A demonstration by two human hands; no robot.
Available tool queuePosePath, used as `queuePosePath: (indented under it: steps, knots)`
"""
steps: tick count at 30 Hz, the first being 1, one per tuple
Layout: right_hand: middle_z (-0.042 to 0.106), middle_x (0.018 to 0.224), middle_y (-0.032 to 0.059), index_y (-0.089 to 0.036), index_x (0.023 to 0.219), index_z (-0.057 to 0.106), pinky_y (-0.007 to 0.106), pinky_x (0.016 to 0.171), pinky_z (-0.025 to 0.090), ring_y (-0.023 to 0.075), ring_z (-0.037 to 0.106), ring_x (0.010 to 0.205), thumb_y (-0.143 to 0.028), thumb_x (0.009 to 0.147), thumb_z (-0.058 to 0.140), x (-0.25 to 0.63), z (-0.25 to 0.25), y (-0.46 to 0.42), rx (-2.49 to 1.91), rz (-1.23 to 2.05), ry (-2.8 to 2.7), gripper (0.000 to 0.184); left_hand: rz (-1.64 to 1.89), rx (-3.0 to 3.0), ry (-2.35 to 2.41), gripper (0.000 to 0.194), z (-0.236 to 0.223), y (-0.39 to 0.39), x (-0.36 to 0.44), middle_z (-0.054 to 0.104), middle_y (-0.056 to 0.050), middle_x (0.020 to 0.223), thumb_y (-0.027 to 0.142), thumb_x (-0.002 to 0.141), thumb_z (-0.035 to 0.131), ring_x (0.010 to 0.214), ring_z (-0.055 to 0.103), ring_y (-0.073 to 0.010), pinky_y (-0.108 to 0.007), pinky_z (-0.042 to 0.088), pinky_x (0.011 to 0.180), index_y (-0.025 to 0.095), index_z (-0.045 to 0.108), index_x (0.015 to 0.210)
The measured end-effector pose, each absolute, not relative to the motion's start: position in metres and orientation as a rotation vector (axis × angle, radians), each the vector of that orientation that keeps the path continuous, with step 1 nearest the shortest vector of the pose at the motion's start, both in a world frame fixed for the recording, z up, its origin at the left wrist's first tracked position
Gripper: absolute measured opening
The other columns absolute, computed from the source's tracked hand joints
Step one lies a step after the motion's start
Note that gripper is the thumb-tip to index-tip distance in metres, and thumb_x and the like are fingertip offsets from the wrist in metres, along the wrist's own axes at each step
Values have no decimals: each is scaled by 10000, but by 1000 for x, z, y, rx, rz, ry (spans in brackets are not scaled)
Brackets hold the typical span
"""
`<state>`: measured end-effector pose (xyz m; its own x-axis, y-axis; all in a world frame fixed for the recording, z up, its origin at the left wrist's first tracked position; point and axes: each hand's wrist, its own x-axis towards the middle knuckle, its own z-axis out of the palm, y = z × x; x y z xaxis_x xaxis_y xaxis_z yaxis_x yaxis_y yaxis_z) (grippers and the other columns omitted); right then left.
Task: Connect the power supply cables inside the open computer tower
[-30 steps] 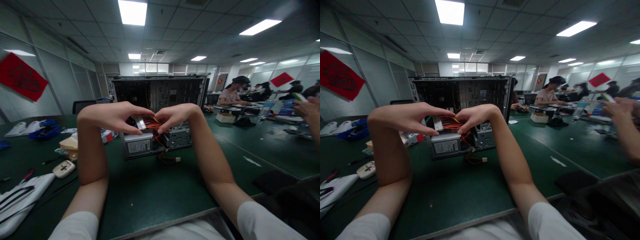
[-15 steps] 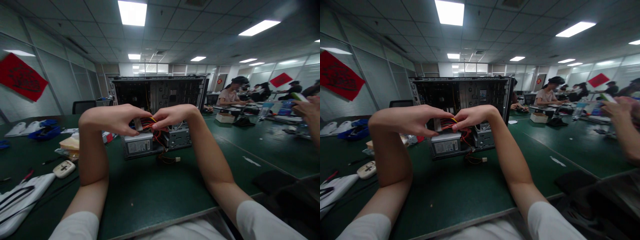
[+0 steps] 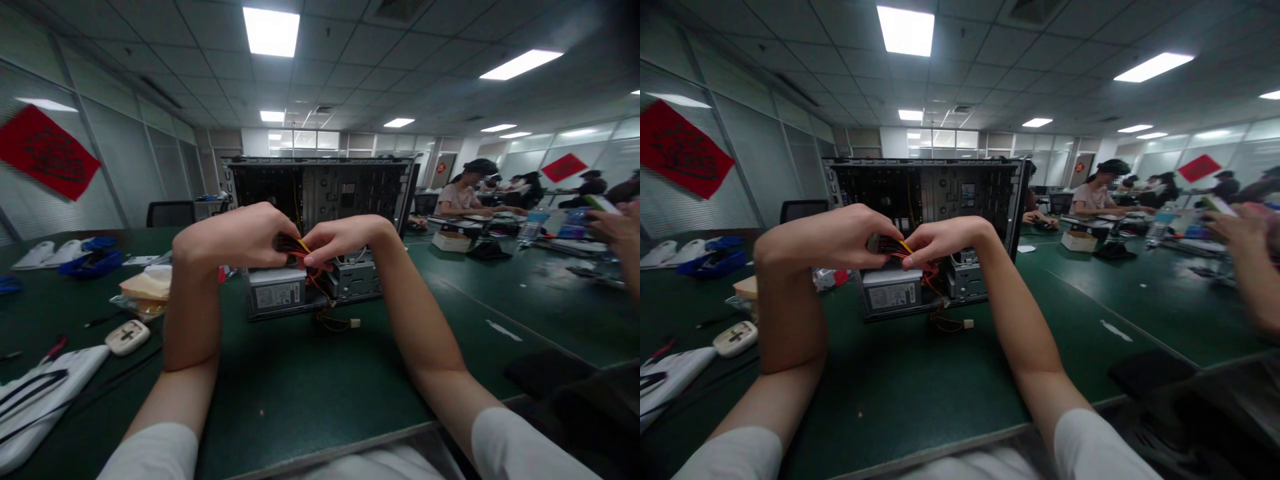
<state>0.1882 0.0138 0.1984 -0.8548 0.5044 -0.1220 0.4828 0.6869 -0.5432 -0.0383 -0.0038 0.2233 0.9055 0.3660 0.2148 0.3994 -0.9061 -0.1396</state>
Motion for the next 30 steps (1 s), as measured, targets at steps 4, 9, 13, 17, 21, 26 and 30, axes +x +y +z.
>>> queuePosePath:
  steps: [4, 9, 13, 17, 21, 26, 30]
  knots:
    - [616, 748, 7, -125, 850, 625, 242, 661, 432, 132, 569, 708, -602, 904, 633, 187, 199, 12, -839, 884, -2845, 480, -346, -2853, -593, 226, 222, -4, -41, 741, -38, 752, 337, 815, 659, 607, 628, -159, -239, 427, 561, 224, 799, 951]
    - [692, 845, 43, -112, 947, 654, 248, 699, 470, 152, 630, 779, -570, 887, 668, 176, 197, 6, -864, 1022, -2796, 462, -152, -2887, -613, 204, 218, -7, -42, 679, -2, 635, 336, 840, 638, 490, 536, -116, -233, 348, 468, 196, 784, 863]
    - [693, 820, 38, -110, 928, 646, 247, 667, 484, 156, 651, 760, -564, 859, 706, 166, 193, 6, -897, 1123, -2858, 463, 54, -2984, -475, 210, 218, -13, -41, 666, 7, 631, 329, 894, 620, 505, 524, -108, -225, 347, 477, 179, 767, 898]
    - [660, 772, 13, -117, 909, 640, 236, 634, 472, 136, 624, 706, -538, 881, 693, 163, 192, 7, -843, 1137, -2909, 425, 28, -3030, -494, 300, 227, -18, -55, 750, -40, 885, 422, 916, 653, 715, 652, -154, -213, 463, 615, 180, 739, 1070]
    - [633, 739, -5, -120, 972, 615, 211, 560, 418, 112, 584, 644, -445, 942, 646, 161, 192, 9, -996, 916, -2808, 328, -246, -2940, -686, 491, 237, -21, -87, 713, -104, 1219, 421, 966, 593, 997, 682, -226, -245, 525, 800, 161, 568, 1382]
    - [633, 741, 10, -118, 981, 625, 224, 502, 352, 106, 543, 568, -390, 988, 578, 148, 187, 21, -1195, 332, -2563, 276, -395, -2792, -818, 518, 240, -17, -133, 678, -86, 1304, 499, 952, 550, 1082, 664, -248, -252, 532, 855, 173, 592, 1352]
    - [701, 809, 68, -112, 894, 696, 237, 571, 359, 138, 598, 672, -338, 981, 576, 131, 175, 37, -1266, -121, -2367, 270, -444, -2789, -853, 606, 239, -14, -156, 681, -7, 1263, 571, 919, 514, 1056, 663, -164, -195, 518, 842, 150, 594, 1347]
